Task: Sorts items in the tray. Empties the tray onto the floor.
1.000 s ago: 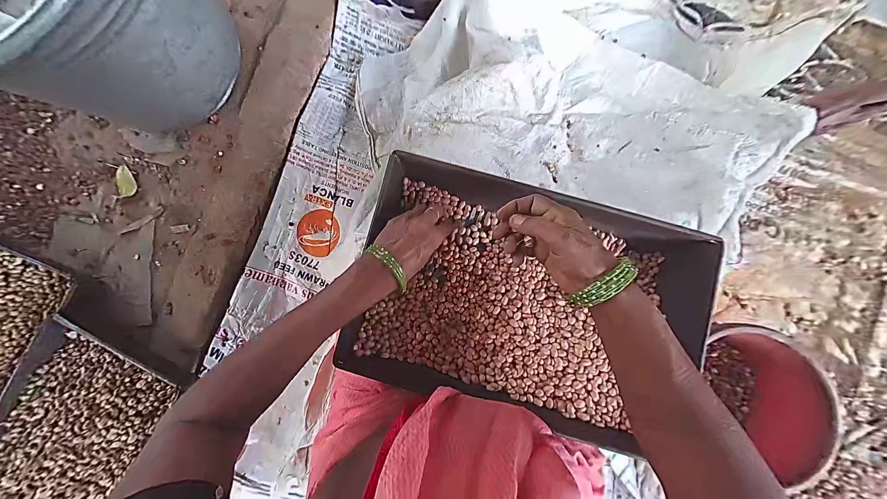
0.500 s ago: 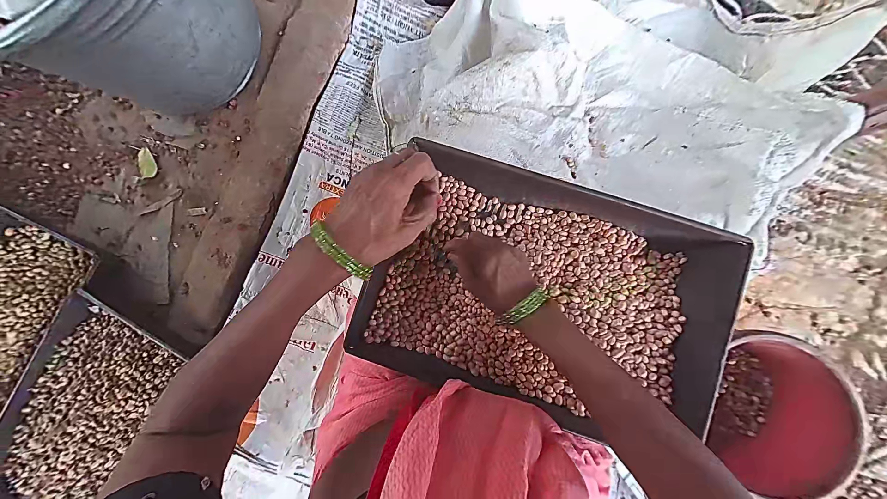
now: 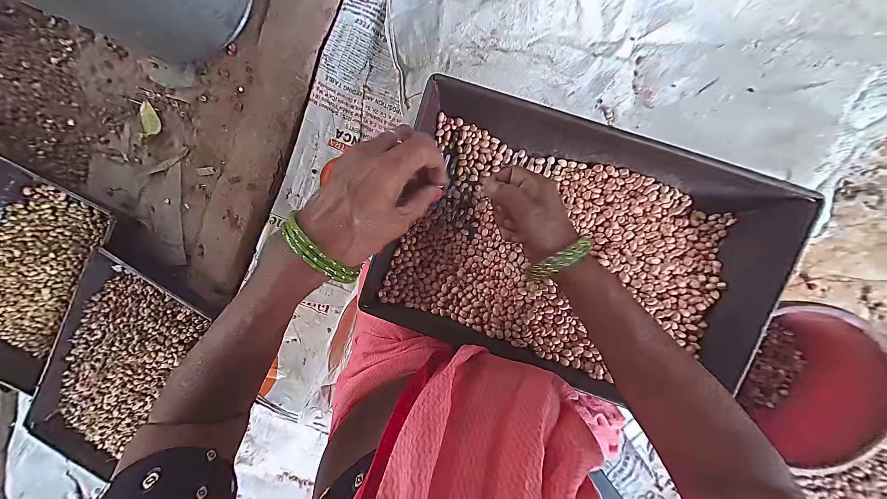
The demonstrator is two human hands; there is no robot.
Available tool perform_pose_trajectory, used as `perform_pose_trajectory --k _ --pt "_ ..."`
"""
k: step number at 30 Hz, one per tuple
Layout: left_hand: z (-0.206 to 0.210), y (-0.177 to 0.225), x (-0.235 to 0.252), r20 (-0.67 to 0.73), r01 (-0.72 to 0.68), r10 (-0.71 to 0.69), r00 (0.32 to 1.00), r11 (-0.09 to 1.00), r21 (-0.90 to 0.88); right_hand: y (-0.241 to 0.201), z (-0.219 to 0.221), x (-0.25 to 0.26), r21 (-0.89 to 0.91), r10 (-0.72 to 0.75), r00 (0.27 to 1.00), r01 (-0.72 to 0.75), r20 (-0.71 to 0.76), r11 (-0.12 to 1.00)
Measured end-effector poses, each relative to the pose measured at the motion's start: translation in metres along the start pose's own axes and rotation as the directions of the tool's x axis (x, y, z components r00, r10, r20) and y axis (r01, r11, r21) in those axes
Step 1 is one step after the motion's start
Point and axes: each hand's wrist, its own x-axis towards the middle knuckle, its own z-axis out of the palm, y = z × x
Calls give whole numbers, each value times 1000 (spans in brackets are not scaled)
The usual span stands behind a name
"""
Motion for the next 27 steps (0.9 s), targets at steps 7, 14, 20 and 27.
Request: perform_pose_trajectory --k 7,14,20,27 --pt "19 33 -11 405 73 -234 884 924 375 5 -15 -49 389 310 913 -395 265 832" --pt "70 47 -20 617 171 -627 476 754 634 17 -84 -116 444 219 966 -139 -135 885" --pt "99 52 -6 410 193 1 912 881 -432 38 -111 -159 369 86 962 16 -259 929" --pt "22 42 -36 546 134 -235 804 967 218 48 -100 -176 71 27 987 -16 -156 997"
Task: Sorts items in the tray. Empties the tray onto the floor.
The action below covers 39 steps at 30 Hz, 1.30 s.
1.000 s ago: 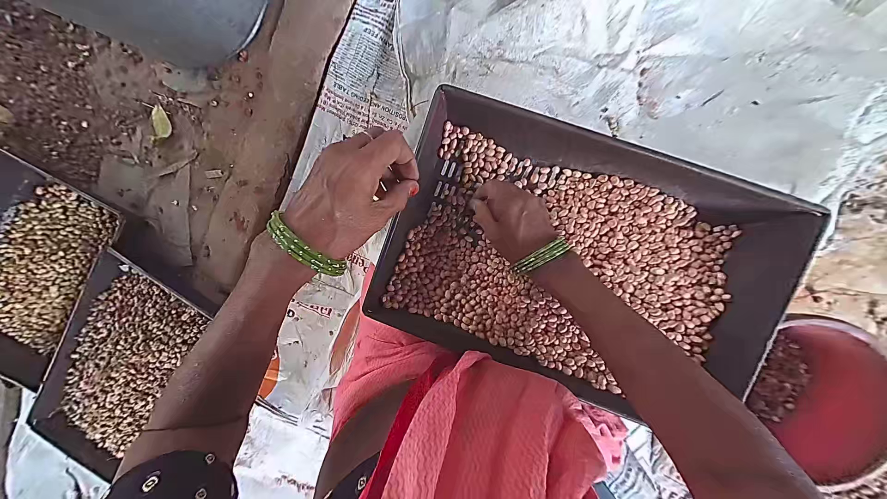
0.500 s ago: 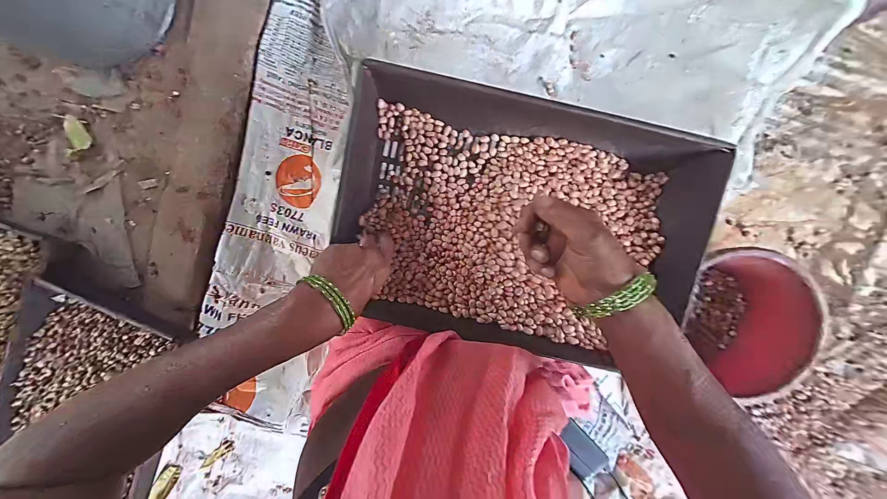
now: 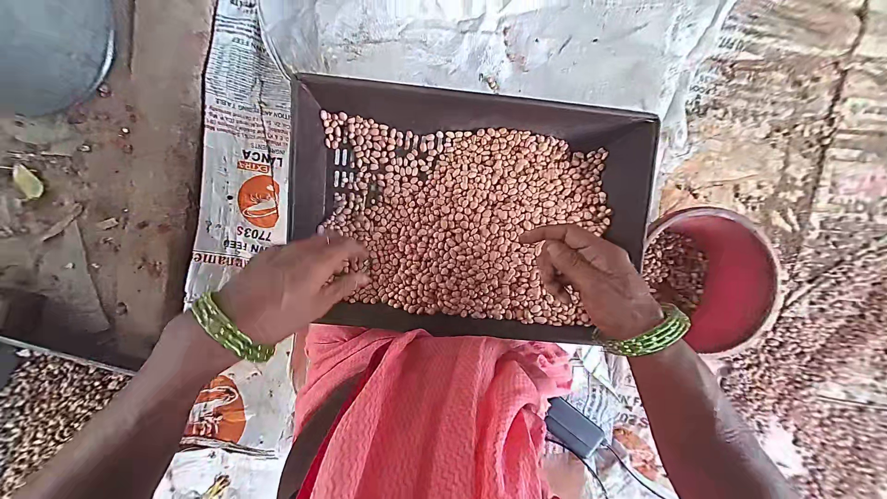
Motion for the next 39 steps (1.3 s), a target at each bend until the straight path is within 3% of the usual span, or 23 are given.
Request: perform_pose_trajectory --k 1,3,9,12,14,16,19,22,23,25,26,28,30,32,36,39 --pt "5 1 -7 153 72 -82 985 995 73 2 4 1 -20 10 1000 -9 13 1000" --pt "26 5 -10 347 86 -131 929 986 142 4 14 5 -51 10 999 -8 43 999" --pt "75 64 33 224 55 -33 974 994 -90 -11 50 27 -326 -77 996 89 51 941" --pt "78 97 47 153 -177 201 968 972 -157 -23 69 43 -473 -148 981 190 126 860" --pt "72 104 40 153 -349 380 912 916 -196 -28 86 56 -499 -167 953 277 253 821" --pt "64 98 25 201 -426 479 855 868 -255 -34 109 68 -515 -132 909 339 395 788" --pt "64 69 -3 84 -514 559 825 804 -300 -25 151 90 -617 -164 836 504 523 604" --pt "36 38 -30 195 -418 488 851 853 -313 -16 176 96 -719 -229 788 615 571 325" --pt "27 28 -38 190 -357 424 886 883 -306 -15 180 94 -728 -232 782 624 579 285" --pt "6 8 -44 156 -184 220 963 959 -218 -16 181 89 -723 -214 776 630 593 283" --pt "0 -2 -42 74 -115 127 989 983 -140 -15 180 87 -718 -222 775 632 592 292" --pt "-6 -15 -26 -104 15 -17 994 1000 -22 -15 177 83 -717 -185 809 582 557 384" --pt "-5 -17 -4 -157 96 -93 983 995 15 -12 168 80 -715 -168 880 461 444 525" --pt "3 -18 19 -80 97 -97 992 995 -3 -9 151 75 -691 -211 928 370 307 621" --pt "33 -23 54 -18 -2 4 1000 997 77 8 110 75 -726 -326 927 353 187 590" --pt "43 -24 60 -45 -70 77 996 988 134 12 82 77 -768 -272 955 264 121 584"
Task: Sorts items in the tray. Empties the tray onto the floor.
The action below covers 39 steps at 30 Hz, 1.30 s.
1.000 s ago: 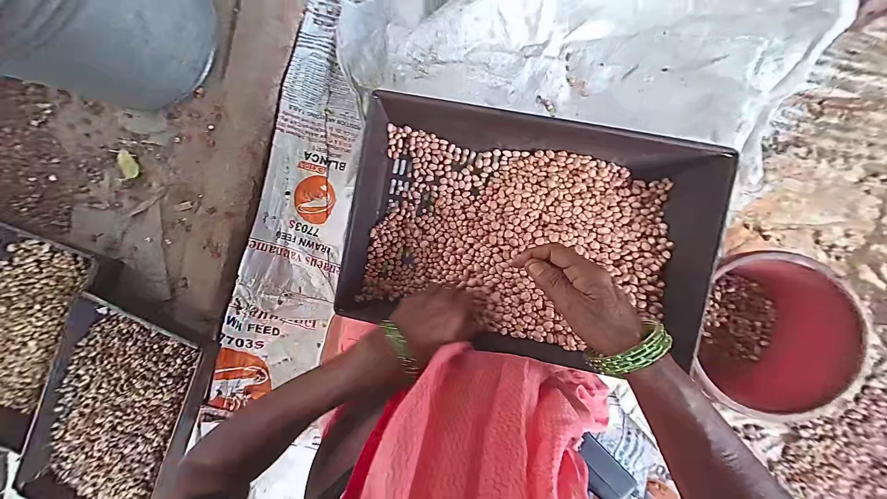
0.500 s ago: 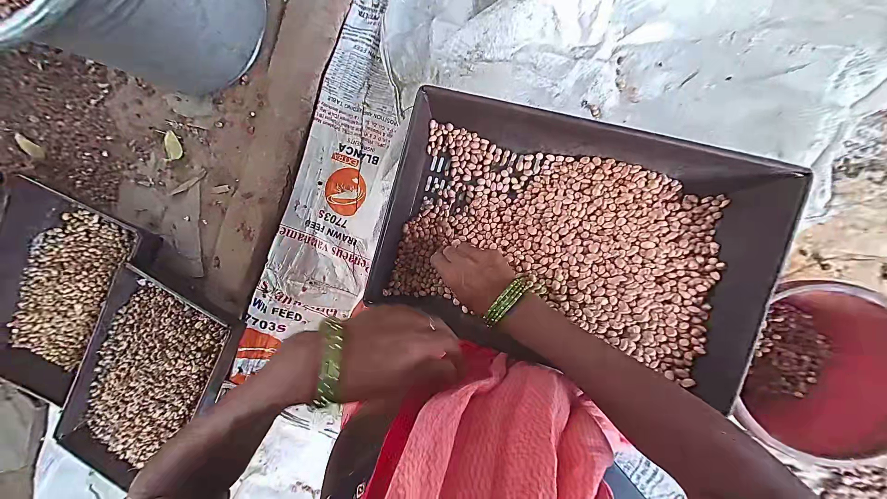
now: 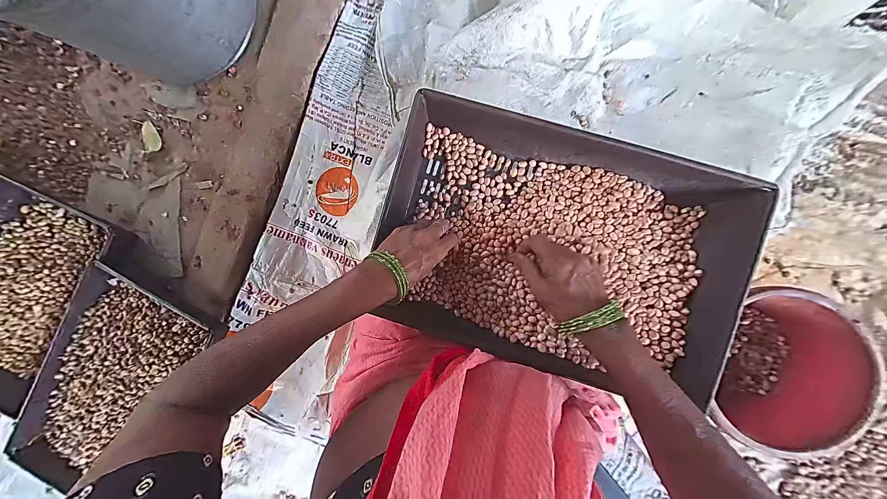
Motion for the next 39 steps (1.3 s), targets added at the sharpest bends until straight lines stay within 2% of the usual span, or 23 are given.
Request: perform_pose_trajectory --k 4,6,9,10,11,12,13,15,17,19,22,24,26,30,33,39 --pt "0 -6 -3 -36 -15 16 999 999 42 26 -25 0 16 220 975 -220 -3 975" --pt "-4 -5 0 34 21 -23 999 998 52 32 -38 0 94 291 956 -288 -23 953" --pt "-9 -1 8 108 105 -108 988 994 30 35 -54 -7 250 320 944 -290 -87 924" --pt "-10 -2 10 83 107 -107 991 994 8 35 -58 -12 332 312 946 -267 -89 905" --pt "-13 1 11 40 92 -91 995 995 -28 32 -61 -17 455 313 948 -252 -62 854" --pt "-15 7 10 -44 38 -41 998 996 -78 28 -61 -20 621 325 946 -250 -8 743" --pt "-18 17 8 -152 -55 34 988 989 -137 20 -60 -22 765 320 944 -263 79 587" --pt "-27 44 4 -358 -259 173 918 943 -209 7 -56 -23 873 268 930 -338 252 351" --pt "-38 56 2 -448 -347 225 865 914 -211 -1 -55 -25 889 214 918 -382 334 252" --pt "-53 43 -10 -455 -279 183 872 948 -154 -7 -58 -30 889 209 922 -375 327 264" --pt "-66 12 -38 -265 -69 57 962 997 -36 -2 -60 -41 876 261 931 -336 255 345" --pt "-56 -2 -48 -98 -62 67 993 996 60 7 -56 -50 879 283 928 -332 240 342" --pt "-32 -13 -53 -48 -125 136 990 972 197 11 -50 -57 876 315 914 -356 255 325" --pt "3 -23 -56 -24 -175 195 981 921 348 13 -44 -66 881 292 913 -369 284 296" --pt "17 -26 -53 -97 -172 220 971 917 359 14 -45 -67 884 256 926 -349 275 310" --pt "19 -10 -55 -90 -128 167 982 935 332 12 -45 -65 891 240 938 -320 251 321"
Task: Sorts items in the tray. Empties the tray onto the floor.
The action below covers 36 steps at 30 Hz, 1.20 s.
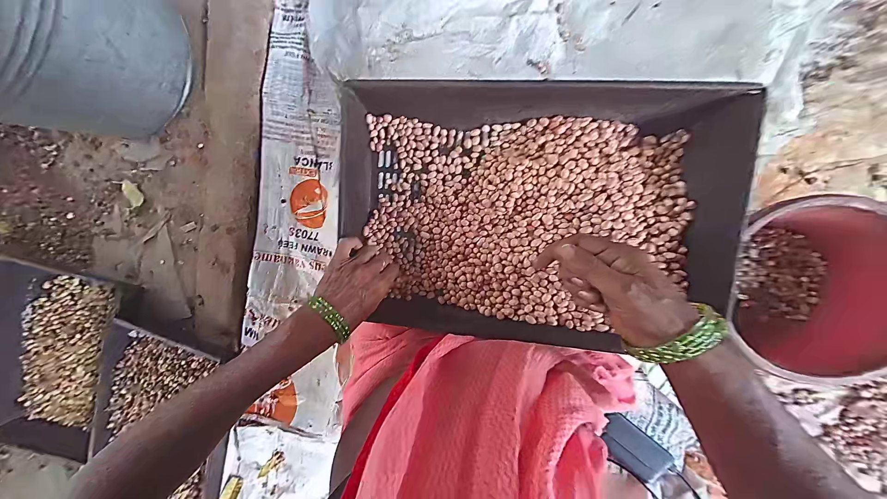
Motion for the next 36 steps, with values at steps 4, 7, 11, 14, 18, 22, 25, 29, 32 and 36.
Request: perform_pose_trajectory --k 4,7,11,14,18,22,25,29,32,36 --pt "-2 10 5 80 100 -96 992 994 -49 -5 -10 -2 -17 -33 997 32 -71 999" --pt "1 11 6 43 86 -85 995 996 -8 -3 -23 -3 -120 -73 984 54 -164 991" --pt "-1 11 13 76 104 -105 992 994 14 7 -17 3 -674 -245 956 74 -163 735" --pt "-12 8 17 39 143 -141 989 988 -56 18 2 13 -892 -339 940 192 46 410" --pt "-34 6 25 -71 143 -178 981 925 -351 21 11 23 -963 -297 941 216 162 159" --pt "-31 22 59 -77 125 -194 978 842 -525 28 11 25 -967 -372 906 244 200 73" --pt "-28 40 87 -105 38 -119 987 819 -572 28 14 25 -978 -359 920 197 159 71" --pt "-24 59 113 -148 -60 -21 989 848 -527 14 1 19 -875 -304 953 152 6 460" --pt "-15 68 120 -71 -58 29 997 894 -443 -1 -34 5 -243 -231 964 195 -130 950" --pt "-18 76 123 -33 -31 21 999 944 -329 -5 -65 -4 311 -93 993 111 -70 944"
